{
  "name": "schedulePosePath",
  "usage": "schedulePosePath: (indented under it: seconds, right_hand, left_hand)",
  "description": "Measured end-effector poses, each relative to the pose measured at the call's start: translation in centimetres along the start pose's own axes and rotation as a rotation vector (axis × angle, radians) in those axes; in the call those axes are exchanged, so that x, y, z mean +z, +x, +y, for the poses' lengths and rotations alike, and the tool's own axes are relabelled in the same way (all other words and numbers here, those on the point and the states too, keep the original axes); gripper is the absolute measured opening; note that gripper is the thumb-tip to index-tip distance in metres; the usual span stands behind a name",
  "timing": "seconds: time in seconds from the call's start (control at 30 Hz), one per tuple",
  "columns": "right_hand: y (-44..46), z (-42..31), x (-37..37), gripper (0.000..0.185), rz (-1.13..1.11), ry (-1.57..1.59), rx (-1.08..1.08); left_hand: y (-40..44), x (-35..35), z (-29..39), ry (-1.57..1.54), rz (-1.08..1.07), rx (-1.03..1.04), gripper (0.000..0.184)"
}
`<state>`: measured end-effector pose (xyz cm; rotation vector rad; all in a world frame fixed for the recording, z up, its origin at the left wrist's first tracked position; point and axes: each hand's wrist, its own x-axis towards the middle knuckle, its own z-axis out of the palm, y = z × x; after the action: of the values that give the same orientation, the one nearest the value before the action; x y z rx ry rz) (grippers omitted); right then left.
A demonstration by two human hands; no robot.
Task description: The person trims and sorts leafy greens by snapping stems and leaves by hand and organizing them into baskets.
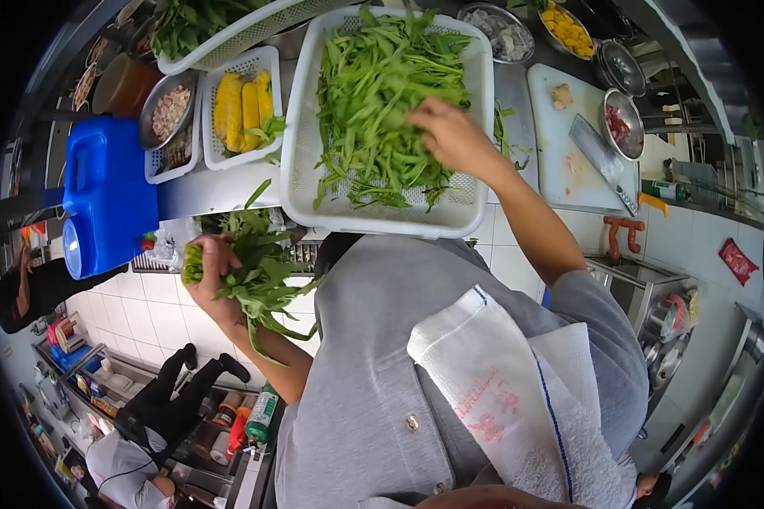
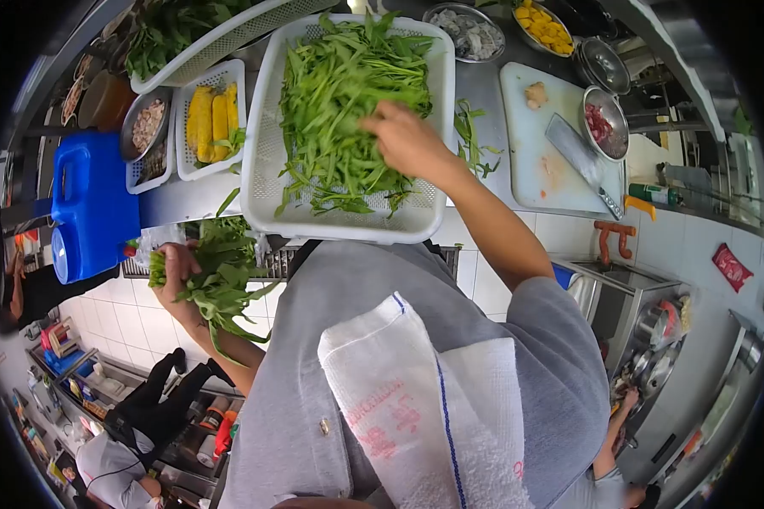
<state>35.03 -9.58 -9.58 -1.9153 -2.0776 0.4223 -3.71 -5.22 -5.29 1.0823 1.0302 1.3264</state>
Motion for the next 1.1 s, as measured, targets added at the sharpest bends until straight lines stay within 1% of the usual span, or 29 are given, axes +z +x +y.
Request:
schedulePosePath:
  seconds: [0.03, 0.1, 0.13, 0.17, 0.23, 0.27, 0.33, 0.37, 0.43, 0.47, 0.5, 0.57, 0.63, 0.67, 0.73, 0.77, 0.8, 0.83, 0.87, 0.93, 0.97, 1.0, 1.03, 1.1]
  right_hand:
    - [-0.2, 0.2, -0.3, 0.048, 0.002, 0.004, 0.008]
    - [-0.7, 0.8, -1.8, 0.047, 0.056, 0.125, 0.207]
    - [-0.1, 2.0, -2.5, 0.051, 0.198, 0.095, 0.227]
    - [0.5, 2.6, -2.5, 0.051, 0.209, 0.096, 0.235]
    - [2.4, 2.9, -1.8, 0.056, 0.381, -0.331, 0.308]
    - [3.4, 3.3, -0.3, 0.056, 0.387, -0.329, 0.32]
    - [4.8, 4.3, 3.2, 0.068, 0.159, -0.471, 0.407]
    - [5.1, 4.6, 2.2, 0.068, 0.16, -0.468, 0.413]
    - [6.1, 4.5, -1.3, 0.071, -0.058, -0.03, 0.463]
    - [5.5, 4.8, -1.9, 0.065, 0.021, -0.122, 0.374]
    - [5.1, 4.2, -3.1, 0.065, 0.012, -0.12, 0.364]
    - [3.9, 1.5, -7.0, 0.057, 0.136, -0.278, 0.288]
    - [3.2, -0.3, -9.4, 0.056, 0.247, -0.386, 0.07]
    - [3.0, -1.8, -10.4, 0.056, 0.245, -0.381, 0.068]
    - [3.0, -5.3, -11.2, 0.057, 0.193, -0.571, 0.005]
    - [3.4, -6.8, -10.2, 0.057, 0.192, -0.57, 0.007]
    - [3.9, -8.2, -8.4, 0.055, 0.141, -0.586, -0.063]
    - [4.0, -8.7, -6.9, 0.052, 0.087, -0.602, -0.133]
    - [3.6, -8.3, -5.7, 0.052, 0.086, -0.606, -0.134]
    - [3.2, -7.4, -4.0, 0.049, 0.089, 0.0, -0.497]
    - [3.4, -6.8, -4.6, 0.049, 0.085, 0.002, -0.51]
    - [3.5, -5.7, -5.7, 0.047, 0.232, 0.084, -0.429]
    - [3.3, -4.2, -6.5, 0.044, 0.374, 0.167, -0.341]
    - [2.1, -0.4, -6.3, 0.038, 0.34, 0.52, 0.135]
  left_hand:
    - [-0.1, 0.9, 0.1, 0.003, -0.007, -0.003, 0.017]
    - [0.2, 3.0, 0.4, 0.23, 0.038, -0.142, 0.015]
    - [0.3, 3.5, 0.1, 0.25, -0.007, -0.136, 0.015]
    - [0.4, 4.4, 0.2, 0.252, -0.019, -0.131, 0.015]
    - [0.7, 6.1, 0.4, 0.272, -0.072, -0.168, 0.017]
    - [0.9, 6.3, 0.2, 0.28, -0.104, -0.162, 0.016]
    - [1.4, 7.1, 0.3, 0.315, -0.144, -0.14, 0.015]
    - [1.5, 7.4, 0.3, 0.344, -0.167, -0.117, 0.015]
    - [1.7, 7.4, 0.3, 0.324, -0.157, -0.123, 0.016]
    - [1.6, 7.3, 0.4, 0.337, -0.16, -0.13, 0.016]
    - [1.6, 7.2, 0.5, 0.35, -0.161, -0.135, 0.016]
    - [1.6, 7.1, 0.5, 0.353, -0.139, -0.139, 0.016]
    - [1.2, 6.9, 0.4, 0.362, -0.126, -0.15, 0.016]
    - [1.2, 6.9, 0.3, 0.366, -0.125, -0.15, 0.016]
    - [1.2, 6.9, 0.4, 0.371, -0.127, -0.149, 0.016]
    - [1.2, 6.9, 0.4, 0.374, -0.13, -0.148, 0.015]
    - [1.2, 7.1, 0.4, 0.374, -0.133, -0.146, 0.015]
    - [1.1, 7.3, 0.4, 0.37, -0.134, -0.149, 0.015]
    - [1.1, 7.4, 0.4, 0.405, -0.149, -0.181, 0.014]
    - [1.3, 7.6, 0.5, 0.439, -0.152, -0.209, 0.013]
    - [1.2, 7.6, 0.5, 0.495, -0.188, -0.185, 0.013]
    - [1.0, 7.4, 0.5, 0.552, -0.221, -0.169, 0.013]
    - [0.9, 7.1, 0.2, 0.554, -0.203, -0.177, 0.013]
    - [1.0, 6.9, -0.5, 0.644, -0.289, -0.146, 0.014]
